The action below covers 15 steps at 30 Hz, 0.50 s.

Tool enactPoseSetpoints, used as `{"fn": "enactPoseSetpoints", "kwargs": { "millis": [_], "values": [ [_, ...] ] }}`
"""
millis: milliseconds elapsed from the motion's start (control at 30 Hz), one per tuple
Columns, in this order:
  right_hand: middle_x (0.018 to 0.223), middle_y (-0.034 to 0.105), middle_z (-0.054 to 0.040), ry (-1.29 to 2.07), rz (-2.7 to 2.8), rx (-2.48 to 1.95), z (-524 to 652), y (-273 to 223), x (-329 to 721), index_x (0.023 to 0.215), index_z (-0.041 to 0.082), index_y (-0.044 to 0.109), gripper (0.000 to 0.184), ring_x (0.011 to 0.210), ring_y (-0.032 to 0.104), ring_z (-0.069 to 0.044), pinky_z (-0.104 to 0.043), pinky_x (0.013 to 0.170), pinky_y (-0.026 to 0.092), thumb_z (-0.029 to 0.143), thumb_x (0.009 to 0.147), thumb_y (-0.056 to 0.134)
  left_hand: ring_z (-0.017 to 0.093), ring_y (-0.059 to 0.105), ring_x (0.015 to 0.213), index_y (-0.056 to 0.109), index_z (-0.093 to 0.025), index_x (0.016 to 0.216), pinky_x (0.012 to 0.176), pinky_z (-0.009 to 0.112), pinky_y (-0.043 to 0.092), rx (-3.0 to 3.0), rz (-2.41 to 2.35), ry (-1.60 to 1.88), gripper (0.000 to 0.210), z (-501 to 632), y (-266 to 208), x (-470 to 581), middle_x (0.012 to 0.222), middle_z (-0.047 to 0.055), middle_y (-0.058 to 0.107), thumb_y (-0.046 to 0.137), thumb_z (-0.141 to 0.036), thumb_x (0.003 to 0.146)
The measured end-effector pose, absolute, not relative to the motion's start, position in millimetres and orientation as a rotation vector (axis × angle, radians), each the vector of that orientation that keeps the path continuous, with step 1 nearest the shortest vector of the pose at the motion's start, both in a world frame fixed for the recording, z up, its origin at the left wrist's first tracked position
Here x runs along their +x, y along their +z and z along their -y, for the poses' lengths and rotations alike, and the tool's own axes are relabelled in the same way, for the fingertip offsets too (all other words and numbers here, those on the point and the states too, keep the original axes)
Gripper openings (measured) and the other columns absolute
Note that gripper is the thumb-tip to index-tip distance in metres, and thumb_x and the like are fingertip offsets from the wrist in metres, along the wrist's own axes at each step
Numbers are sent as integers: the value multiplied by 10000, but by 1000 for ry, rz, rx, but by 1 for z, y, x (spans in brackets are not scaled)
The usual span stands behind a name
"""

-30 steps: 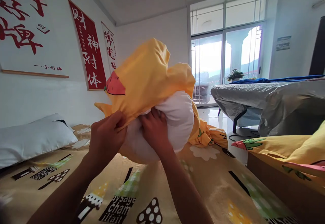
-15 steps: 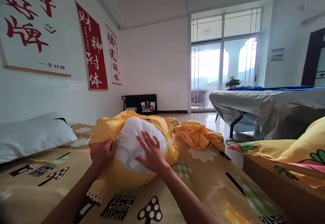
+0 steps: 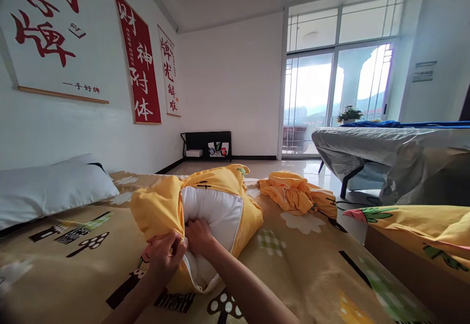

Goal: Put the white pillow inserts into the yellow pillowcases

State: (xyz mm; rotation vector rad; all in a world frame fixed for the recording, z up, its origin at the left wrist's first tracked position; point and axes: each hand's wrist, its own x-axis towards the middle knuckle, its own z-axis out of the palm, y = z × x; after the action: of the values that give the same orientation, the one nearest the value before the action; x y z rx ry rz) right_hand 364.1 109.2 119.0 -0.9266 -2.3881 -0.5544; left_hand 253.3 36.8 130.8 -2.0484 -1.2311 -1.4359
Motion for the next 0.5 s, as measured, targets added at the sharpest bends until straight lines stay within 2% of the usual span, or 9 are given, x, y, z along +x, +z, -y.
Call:
{"fn": "enactPoseSetpoints", "kwargs": {
  "millis": [100,167,233,267,333,400,500],
  "values": [
    [890,709,-127,-512,2379,-1036,-108,120,365,925,128,678,233,753,651,-236,-320,584,468,54,707,639,80,429,416,388,-214,585,457,179,351,-2056,1131,-1435,263,-13,123,250,461,-62,424,439,-115,822],
    [904,710,-102,-454,2450,-980,-106,126,378,969,153,672,357,751,651,-245,-304,561,472,124,622,747,72,427,418,401,-211,590,455,160,361,-2030,1136,-1431,266,1,115,236,469,-66,410,444,-114,833],
    [890,709,-38,-225,2606,-794,-105,143,400,1017,199,662,475,735,650,-212,-271,569,477,250,571,818,67,436,420,409,-209,593,458,152,369,-1976,1188,-1381,266,13,104,218,477,-70,419,470,-127,838],
    [865,705,-6,-44,2675,-686,-105,155,413,1038,219,656,465,717,646,-183,-251,582,476,313,609,806,67,439,417,411,-210,594,460,156,371,-1943,1205,-1344,265,18,98,210,474,-73,425,483,-139,840],
    [800,686,26,280,2664,-621,-107,182,441,1065,235,647,306,677,628,-132,-228,616,472,353,784,675,74,449,413,412,-212,595,466,174,372,-1886,1235,-1272,268,27,85,199,463,-75,440,488,-158,846],
    [842,679,1,167,2385,-904,-114,206,464,1099,221,626,247,745,625,-139,-253,696,474,299,889,523,81,454,404,416,-214,596,464,191,366,-1859,1236,-1242,271,34,74,197,449,-74,441,475,-165,856],
    [1132,631,-64,-276,2051,-1368,-132,215,481,1259,217,525,415,1043,571,-204,-308,865,441,253,846,526,85,470,406,437,-213,600,452,202,357,-1858,1227,-1211,265,42,62,202,454,-64,458,465,-156,857]
  ]
}}
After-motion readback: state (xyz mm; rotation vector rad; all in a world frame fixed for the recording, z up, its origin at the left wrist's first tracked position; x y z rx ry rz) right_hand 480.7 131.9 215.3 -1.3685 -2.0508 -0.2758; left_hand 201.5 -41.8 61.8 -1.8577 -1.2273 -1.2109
